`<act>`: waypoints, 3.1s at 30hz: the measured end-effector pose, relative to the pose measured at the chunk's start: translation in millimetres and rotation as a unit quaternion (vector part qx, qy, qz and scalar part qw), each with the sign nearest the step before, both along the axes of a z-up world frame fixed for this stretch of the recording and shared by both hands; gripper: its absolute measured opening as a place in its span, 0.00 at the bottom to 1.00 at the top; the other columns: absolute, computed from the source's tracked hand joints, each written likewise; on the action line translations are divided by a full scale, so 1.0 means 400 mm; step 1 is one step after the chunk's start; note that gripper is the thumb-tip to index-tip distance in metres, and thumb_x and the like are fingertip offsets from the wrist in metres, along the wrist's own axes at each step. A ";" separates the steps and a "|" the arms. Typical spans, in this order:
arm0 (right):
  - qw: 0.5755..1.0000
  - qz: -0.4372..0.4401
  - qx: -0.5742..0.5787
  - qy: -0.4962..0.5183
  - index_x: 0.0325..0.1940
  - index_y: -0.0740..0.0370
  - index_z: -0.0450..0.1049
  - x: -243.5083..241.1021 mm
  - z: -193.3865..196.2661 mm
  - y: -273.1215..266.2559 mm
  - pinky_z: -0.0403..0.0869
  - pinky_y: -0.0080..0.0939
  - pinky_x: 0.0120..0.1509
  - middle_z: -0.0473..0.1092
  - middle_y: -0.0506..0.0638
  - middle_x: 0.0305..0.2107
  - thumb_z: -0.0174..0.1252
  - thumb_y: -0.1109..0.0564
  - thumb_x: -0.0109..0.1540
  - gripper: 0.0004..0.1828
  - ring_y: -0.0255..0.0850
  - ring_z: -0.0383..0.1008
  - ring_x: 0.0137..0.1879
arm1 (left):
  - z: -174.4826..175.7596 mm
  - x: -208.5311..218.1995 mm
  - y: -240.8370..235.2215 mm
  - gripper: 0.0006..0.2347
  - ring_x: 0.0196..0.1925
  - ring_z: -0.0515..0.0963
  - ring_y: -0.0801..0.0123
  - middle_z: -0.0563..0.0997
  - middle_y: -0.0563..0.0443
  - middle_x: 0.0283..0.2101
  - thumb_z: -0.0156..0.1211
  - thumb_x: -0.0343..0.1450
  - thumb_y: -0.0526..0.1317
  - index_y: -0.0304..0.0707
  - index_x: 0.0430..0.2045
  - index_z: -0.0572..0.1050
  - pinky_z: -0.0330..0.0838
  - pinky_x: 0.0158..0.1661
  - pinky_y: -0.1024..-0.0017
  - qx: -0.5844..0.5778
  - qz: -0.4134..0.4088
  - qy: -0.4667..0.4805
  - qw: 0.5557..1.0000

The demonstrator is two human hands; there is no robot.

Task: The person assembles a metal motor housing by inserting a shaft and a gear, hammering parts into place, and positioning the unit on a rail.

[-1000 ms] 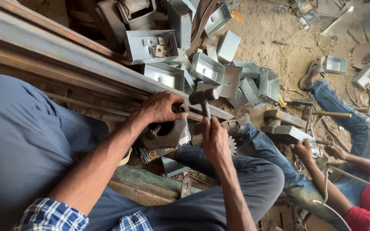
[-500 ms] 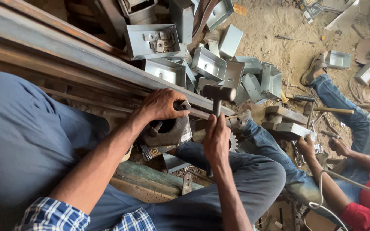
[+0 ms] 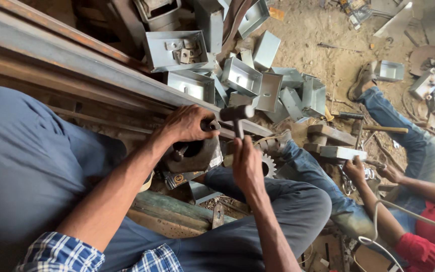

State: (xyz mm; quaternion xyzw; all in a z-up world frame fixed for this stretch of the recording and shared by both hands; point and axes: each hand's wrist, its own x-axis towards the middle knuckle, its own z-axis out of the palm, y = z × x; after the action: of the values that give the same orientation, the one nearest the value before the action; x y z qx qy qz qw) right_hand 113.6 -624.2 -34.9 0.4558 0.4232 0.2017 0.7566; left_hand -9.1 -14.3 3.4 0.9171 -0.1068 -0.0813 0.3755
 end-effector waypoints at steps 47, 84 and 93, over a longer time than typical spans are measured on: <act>0.803 -0.270 0.410 0.338 0.67 0.48 0.66 0.004 0.002 -0.012 0.64 0.45 0.70 0.70 0.48 0.56 0.51 0.55 0.59 0.29 0.45 0.68 0.62 | -0.073 0.032 0.016 0.35 0.33 0.82 0.63 0.81 0.51 0.28 0.68 0.48 0.75 0.41 0.27 0.79 0.79 0.38 0.61 0.035 -0.111 -0.005 0.993; 0.733 -0.373 0.453 0.345 0.35 0.50 0.73 0.053 -0.009 -0.046 0.70 0.40 0.62 0.73 0.45 0.35 0.52 0.56 0.59 0.05 0.40 0.73 0.53 | -0.061 0.021 0.012 0.33 0.37 0.84 0.61 0.86 0.49 0.33 0.74 0.47 0.71 0.44 0.30 0.84 0.79 0.42 0.58 -0.009 -0.068 -0.013 0.998; 0.714 -0.327 0.519 0.337 0.34 0.53 0.74 0.054 -0.009 -0.049 0.70 0.43 0.59 0.73 0.47 0.36 0.52 0.57 0.57 0.05 0.43 0.73 0.51 | -0.075 0.034 0.014 0.32 0.38 0.84 0.62 0.86 0.51 0.34 0.74 0.46 0.71 0.45 0.29 0.83 0.79 0.43 0.60 -0.008 -0.076 0.015 0.997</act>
State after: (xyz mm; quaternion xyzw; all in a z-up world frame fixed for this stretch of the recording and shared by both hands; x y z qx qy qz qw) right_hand 135.2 -643.9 -38.3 0.9244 0.3038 -0.0377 0.2274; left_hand 4.6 -8.6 -26.5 0.9018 -0.1716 -0.1222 0.3773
